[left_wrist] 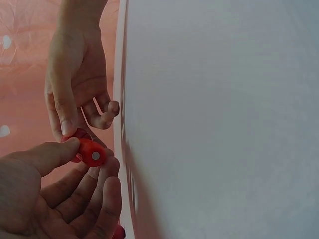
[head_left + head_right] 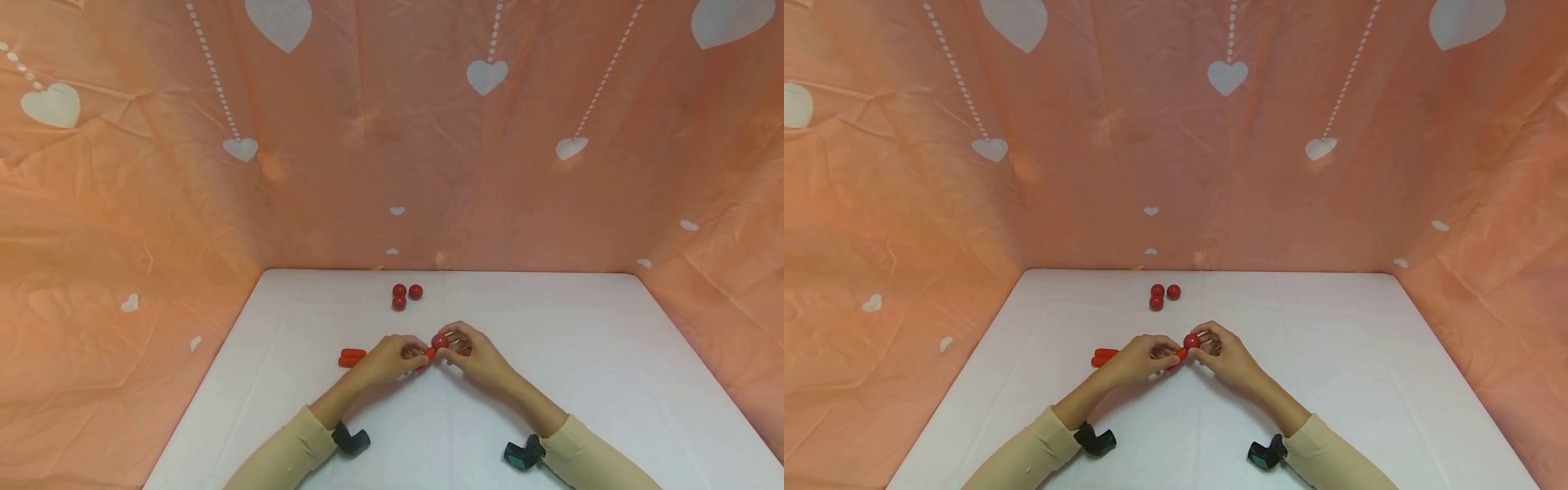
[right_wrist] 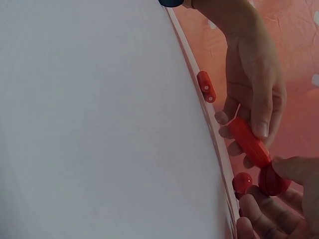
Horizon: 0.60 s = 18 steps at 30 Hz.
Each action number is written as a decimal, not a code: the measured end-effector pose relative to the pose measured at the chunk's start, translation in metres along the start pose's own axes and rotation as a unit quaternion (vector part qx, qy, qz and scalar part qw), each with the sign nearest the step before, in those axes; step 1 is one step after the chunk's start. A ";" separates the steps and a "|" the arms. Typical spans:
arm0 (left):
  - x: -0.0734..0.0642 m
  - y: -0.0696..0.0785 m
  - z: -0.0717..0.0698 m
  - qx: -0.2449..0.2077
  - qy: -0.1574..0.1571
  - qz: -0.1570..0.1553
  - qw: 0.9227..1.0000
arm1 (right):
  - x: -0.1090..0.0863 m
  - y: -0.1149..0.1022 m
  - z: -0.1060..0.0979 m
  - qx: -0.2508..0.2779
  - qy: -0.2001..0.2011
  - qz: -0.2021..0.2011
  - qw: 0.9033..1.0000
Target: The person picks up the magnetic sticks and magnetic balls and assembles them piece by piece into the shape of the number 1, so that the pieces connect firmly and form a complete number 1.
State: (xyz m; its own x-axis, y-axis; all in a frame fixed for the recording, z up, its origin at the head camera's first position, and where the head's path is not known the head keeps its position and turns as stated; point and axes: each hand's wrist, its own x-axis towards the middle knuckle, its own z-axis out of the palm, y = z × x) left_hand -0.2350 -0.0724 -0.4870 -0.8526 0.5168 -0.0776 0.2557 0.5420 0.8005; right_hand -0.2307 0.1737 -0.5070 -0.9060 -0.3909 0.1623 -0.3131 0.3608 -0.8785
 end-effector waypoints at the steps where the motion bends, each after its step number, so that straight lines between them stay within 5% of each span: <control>1: 0.000 0.000 0.000 -0.001 0.000 0.000 1.000 | 0.000 0.000 0.000 0.005 -0.001 -0.001 1.000; 18: -0.002 0.002 0.000 0.000 0.001 0.000 1.000 | 0.000 0.002 -0.002 0.035 -0.018 -0.002 0.999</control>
State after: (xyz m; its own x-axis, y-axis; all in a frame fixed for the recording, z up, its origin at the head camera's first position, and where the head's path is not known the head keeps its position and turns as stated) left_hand -0.2332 -0.0725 -0.4853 -0.8535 0.5154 -0.0772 0.2552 0.5425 0.8004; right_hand -0.2318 0.1756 -0.5079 -0.8937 -0.4225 0.1513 -0.2953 0.2996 -0.9072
